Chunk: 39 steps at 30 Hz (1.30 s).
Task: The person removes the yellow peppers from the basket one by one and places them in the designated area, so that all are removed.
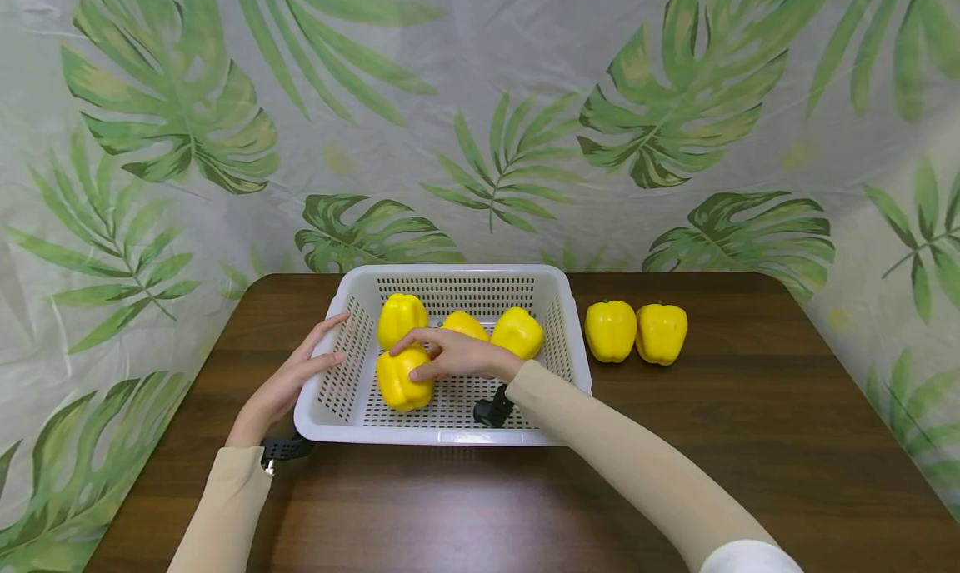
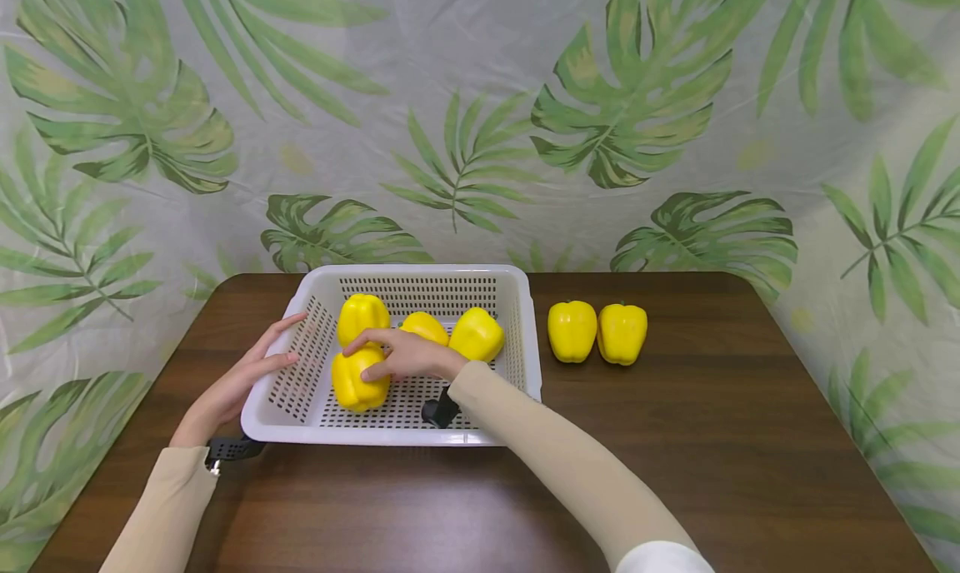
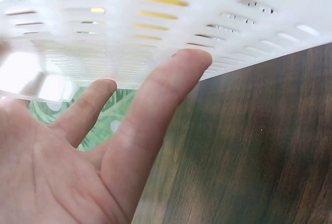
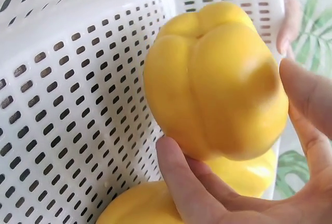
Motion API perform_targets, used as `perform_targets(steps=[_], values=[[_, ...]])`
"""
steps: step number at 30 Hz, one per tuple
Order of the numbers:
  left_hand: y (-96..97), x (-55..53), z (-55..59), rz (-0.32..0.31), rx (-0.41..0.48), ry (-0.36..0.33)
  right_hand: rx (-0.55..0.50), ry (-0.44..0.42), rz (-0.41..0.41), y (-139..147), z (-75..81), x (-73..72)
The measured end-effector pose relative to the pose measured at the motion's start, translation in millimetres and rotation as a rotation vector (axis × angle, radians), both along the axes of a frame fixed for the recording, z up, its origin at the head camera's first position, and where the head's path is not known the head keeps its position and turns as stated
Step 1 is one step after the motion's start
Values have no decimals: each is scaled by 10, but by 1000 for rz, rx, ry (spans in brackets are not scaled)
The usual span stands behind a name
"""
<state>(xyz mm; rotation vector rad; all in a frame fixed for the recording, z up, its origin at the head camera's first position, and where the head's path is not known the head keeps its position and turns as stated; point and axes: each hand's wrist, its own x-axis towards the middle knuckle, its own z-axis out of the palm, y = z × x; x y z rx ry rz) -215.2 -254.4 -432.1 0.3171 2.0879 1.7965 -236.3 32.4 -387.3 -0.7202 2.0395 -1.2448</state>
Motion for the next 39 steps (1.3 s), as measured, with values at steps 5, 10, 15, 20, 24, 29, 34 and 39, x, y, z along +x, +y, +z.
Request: perform_targets(steps=[5, 10, 15, 20, 24, 29, 34, 39], values=[[4, 4, 7, -2, 5, 1, -24, 16, -40, 39, 31, -12], [10, 8, 7, 1, 2, 2, -87, -39, -81, 96, 61, -20], [13, 11, 5, 7, -3, -1, -140, -86, -114, 184, 130, -17], [11, 11, 4, 6, 4, -3, -221, -135, -133, 300, 187, -20], [9, 10, 8, -1, 13, -2, -278, -141, -131, 395, 205, -37], [12, 7, 14, -3, 13, -3, -294, -138, -147, 497, 257, -47], [16, 8, 18, -3, 10, -3, -303, -133, -176, 619, 319, -35], [12, 16, 18, -1, 14, -6, -306, -123, -210, 743, 354, -37]])
